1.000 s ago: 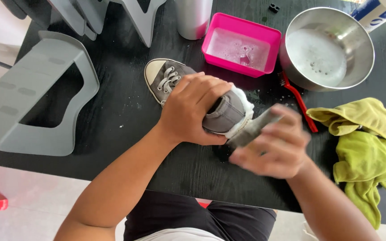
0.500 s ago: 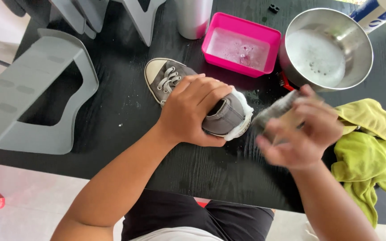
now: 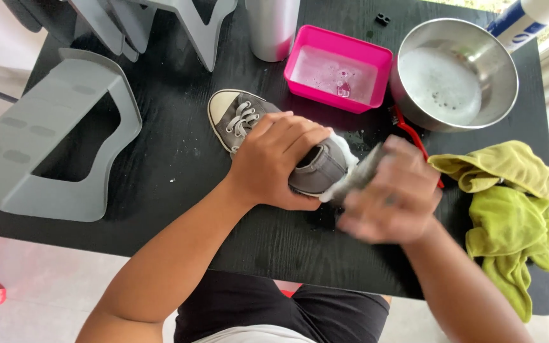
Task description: The person wipes a gray sneaker with a green cloth, then uses a brush dipped in soapy water to scrub the shoe's upper and sole. The person repeatedly dips the brush and scrubs different areas of the shoe throughout the clip.
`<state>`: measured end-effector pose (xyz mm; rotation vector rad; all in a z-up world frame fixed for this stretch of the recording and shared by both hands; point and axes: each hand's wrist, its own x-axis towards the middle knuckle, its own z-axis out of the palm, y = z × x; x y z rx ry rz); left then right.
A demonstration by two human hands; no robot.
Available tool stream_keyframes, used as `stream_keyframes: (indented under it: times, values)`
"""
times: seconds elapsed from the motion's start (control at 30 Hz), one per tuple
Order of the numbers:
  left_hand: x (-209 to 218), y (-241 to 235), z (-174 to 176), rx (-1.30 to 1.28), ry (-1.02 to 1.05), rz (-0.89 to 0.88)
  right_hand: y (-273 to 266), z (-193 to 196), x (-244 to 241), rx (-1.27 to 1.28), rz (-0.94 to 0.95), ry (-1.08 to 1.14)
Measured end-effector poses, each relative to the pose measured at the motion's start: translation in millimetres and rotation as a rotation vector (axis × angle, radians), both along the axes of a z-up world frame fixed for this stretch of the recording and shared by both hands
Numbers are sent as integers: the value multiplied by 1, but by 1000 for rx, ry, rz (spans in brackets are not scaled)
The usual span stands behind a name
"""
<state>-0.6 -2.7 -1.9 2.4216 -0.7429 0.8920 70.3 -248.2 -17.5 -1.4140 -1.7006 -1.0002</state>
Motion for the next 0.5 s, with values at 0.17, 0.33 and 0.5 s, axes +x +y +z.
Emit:
stream_keyframes:
  times: [0.17, 0.33, 0.5]
  values:
    - [1, 1, 2, -19, -22, 2, -5, -3, 8, 147, -192, 209]
    - [13, -4, -16, -110, -163, 62, 14, -6, 10, 132, -9, -20]
    - [10, 0, -17, -122, -173, 41, 25, 8, 32, 231, 15, -50]
